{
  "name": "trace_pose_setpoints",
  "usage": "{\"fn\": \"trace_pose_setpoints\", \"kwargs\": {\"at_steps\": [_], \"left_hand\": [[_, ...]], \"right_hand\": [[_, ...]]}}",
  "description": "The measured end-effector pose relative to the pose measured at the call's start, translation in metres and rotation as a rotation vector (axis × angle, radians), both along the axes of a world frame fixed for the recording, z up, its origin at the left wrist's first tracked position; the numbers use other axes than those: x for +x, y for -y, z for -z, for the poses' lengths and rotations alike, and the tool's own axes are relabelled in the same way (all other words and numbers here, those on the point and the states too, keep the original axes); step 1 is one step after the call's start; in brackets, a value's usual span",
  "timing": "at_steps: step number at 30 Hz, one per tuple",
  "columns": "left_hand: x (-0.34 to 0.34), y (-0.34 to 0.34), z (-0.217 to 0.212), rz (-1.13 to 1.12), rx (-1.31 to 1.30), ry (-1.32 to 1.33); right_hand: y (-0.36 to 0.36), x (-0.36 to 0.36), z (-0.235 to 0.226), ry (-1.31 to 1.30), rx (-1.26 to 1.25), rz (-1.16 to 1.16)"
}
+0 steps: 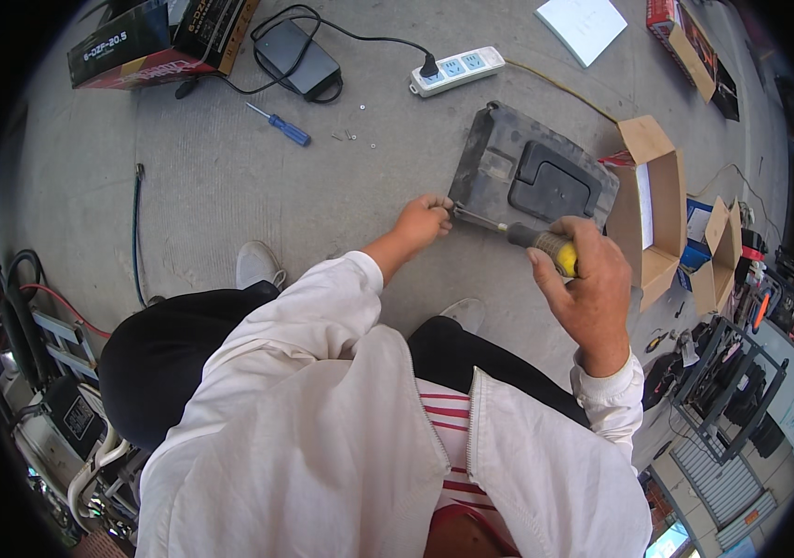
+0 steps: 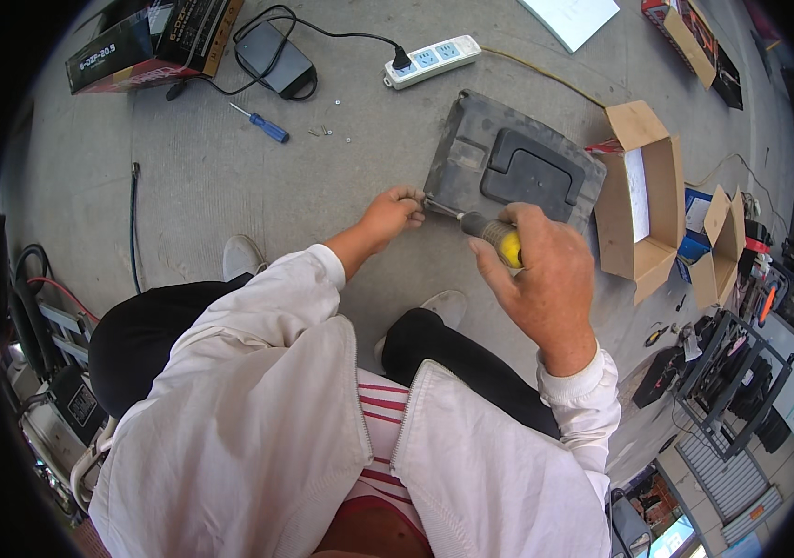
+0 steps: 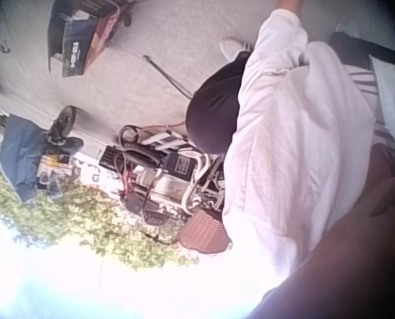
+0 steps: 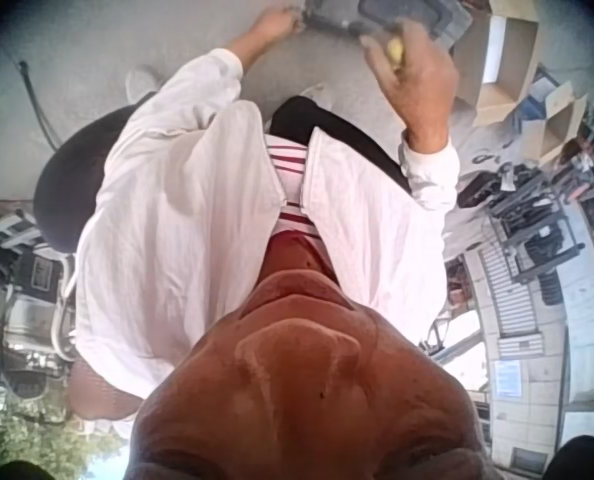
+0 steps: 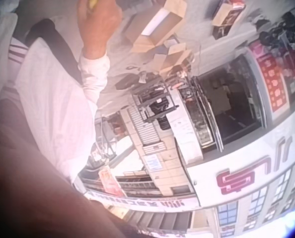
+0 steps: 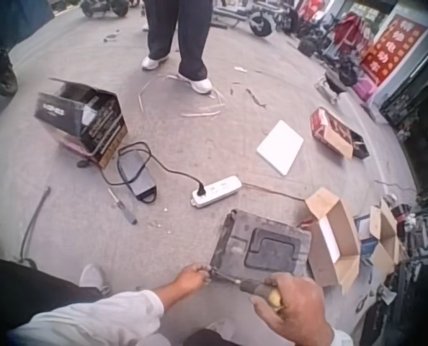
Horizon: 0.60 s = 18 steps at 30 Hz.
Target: The person uses a screwdriver to remove screws from a black battery pack casing, opens it, and removes the old battery. They then place new orange battery cells into the casing and prepare to reassemble the pack.
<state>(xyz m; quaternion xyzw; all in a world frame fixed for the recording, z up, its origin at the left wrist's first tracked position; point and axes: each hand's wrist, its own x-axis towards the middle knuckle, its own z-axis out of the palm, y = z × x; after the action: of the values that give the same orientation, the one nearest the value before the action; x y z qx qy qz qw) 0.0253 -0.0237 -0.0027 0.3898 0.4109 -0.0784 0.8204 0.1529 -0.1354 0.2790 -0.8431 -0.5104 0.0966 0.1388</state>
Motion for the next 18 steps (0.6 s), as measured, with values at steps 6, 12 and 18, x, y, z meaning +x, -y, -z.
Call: {"fn": "trace_pose_setpoints", "kwargs": {"at_steps": [6,12,18], "left_hand": [[0.0,-0.003,0.002,-0.022,-0.113,0.016],[0.003,-0.005,-0.008,-0.123,-0.259,0.004],[0.007,-0.003,-0.011,-0.162,-0.302,0.005]], "right_hand": [[0.0,-0.001,-0.001,0.004,0.033,-0.036],[0.002,0.0,-0.01,-0.034,0.023,-0.094],[0.003,-0.001,-0.01,-0.078,0.023,-0.047]]}}
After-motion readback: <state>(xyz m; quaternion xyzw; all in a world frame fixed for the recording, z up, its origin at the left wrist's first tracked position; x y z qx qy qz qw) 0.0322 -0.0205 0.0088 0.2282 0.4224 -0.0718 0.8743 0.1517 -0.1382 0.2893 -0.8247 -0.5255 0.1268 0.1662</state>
